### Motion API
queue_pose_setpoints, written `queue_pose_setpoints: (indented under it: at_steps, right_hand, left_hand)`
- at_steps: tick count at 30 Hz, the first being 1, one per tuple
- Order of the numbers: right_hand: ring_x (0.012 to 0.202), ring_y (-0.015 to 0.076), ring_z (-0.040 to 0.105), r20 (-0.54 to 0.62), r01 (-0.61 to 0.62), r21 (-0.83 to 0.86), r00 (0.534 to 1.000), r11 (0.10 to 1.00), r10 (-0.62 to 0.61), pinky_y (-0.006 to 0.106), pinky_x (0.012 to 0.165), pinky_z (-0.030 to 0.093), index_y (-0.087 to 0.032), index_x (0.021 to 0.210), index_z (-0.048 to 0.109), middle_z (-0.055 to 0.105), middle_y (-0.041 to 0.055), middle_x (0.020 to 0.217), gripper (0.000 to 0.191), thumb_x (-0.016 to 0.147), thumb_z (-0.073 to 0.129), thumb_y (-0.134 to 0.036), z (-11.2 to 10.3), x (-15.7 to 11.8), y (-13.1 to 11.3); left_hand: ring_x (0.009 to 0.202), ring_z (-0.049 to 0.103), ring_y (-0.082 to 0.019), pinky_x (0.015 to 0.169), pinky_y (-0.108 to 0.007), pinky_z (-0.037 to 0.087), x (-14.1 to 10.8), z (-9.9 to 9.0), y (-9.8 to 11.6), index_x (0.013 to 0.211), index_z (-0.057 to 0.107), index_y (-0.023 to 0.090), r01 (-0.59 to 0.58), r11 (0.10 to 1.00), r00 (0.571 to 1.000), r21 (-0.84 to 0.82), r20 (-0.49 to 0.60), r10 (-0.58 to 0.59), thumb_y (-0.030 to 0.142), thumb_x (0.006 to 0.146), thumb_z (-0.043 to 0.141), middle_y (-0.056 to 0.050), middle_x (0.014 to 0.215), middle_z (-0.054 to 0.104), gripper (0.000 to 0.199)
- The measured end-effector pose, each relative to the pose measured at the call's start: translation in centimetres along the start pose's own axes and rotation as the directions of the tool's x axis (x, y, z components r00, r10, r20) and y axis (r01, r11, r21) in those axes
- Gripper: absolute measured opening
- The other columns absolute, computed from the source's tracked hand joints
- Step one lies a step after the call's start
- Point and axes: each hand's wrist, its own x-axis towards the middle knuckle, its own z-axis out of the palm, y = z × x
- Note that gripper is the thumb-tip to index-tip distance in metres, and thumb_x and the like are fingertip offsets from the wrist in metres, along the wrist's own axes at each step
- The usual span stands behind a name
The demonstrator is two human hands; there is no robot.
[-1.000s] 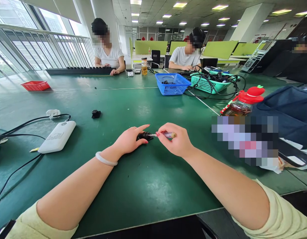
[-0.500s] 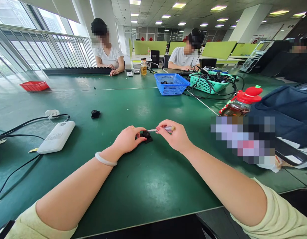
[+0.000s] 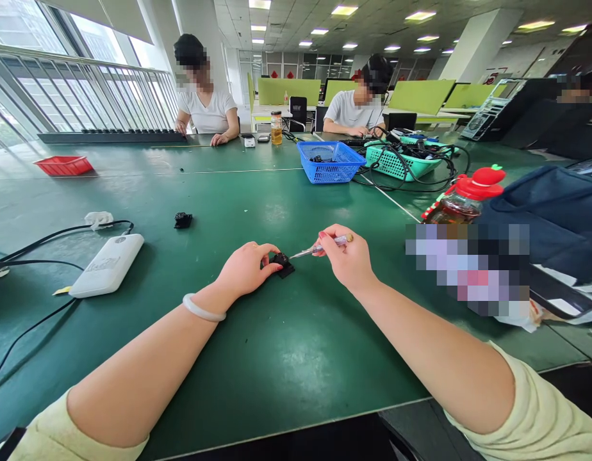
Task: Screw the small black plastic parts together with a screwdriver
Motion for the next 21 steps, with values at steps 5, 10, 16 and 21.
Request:
queue_pose_setpoints:
  at_steps: [5, 10, 16, 21]
  right_hand:
    - [0.062, 0.0160, 0.065, 0.020, -0.013, -0.054, 1.000, 0.998, 0.014, 0.027, 0.061, 0.054, -0.020, 0.068, 0.061, 0.065, 0.0010, 0.064, 0.031, 0.091, 0.055, -0.040, 0.00, -0.20, -0.45]
    - [0.064, 0.0162, 0.065, 0.022, -0.027, -0.070, 0.999, 0.997, 0.028, 0.027, 0.062, 0.054, -0.020, 0.068, 0.062, 0.065, 0.0015, 0.065, 0.030, 0.090, 0.056, -0.040, 0.08, -0.24, -0.90]
    - [0.063, 0.0164, 0.065, 0.024, -0.006, -0.081, 1.000, 0.997, 0.008, 0.029, 0.063, 0.054, -0.021, 0.068, 0.062, 0.065, 0.0014, 0.064, 0.031, 0.090, 0.055, -0.042, 0.18, -0.21, -0.94]
    - [0.063, 0.0165, 0.066, 0.017, 0.014, -0.075, 1.000, 0.997, -0.013, 0.028, 0.061, 0.053, -0.020, 0.070, 0.062, 0.066, 0.0017, 0.065, 0.030, 0.091, 0.056, -0.041, 0.09, -0.25, -0.89]
  left_hand:
    - [0.086, 0.059, -0.024, 0.075, -0.035, 0.046, 0.00, -0.18, 0.29, 0.106, 0.067, 0.023, 0.023, 1.000, 1.000, 0.003, 0.008, -0.023, 0.046, 0.089, 0.057, -0.003, 0.082, 0.067, 0.030]
    - [0.088, 0.059, -0.024, 0.076, -0.035, 0.045, 0.00, -0.11, 0.29, 0.104, 0.067, 0.022, 0.031, 0.999, 1.000, 0.008, 0.002, -0.031, 0.045, 0.089, 0.059, -0.002, 0.083, 0.068, 0.028]
    - [0.087, 0.059, -0.024, 0.076, -0.035, 0.045, 0.05, 0.16, 0.07, 0.100, 0.066, 0.021, 0.014, 1.000, 1.000, 0.025, -0.016, -0.014, 0.046, 0.089, 0.060, -0.003, 0.083, 0.068, 0.028]
    - [0.087, 0.059, -0.024, 0.076, -0.035, 0.045, 0.04, 0.18, 0.06, 0.100, 0.066, 0.021, 0.003, 1.000, 1.000, 0.027, -0.019, -0.002, 0.045, 0.089, 0.061, -0.002, 0.082, 0.069, 0.028]
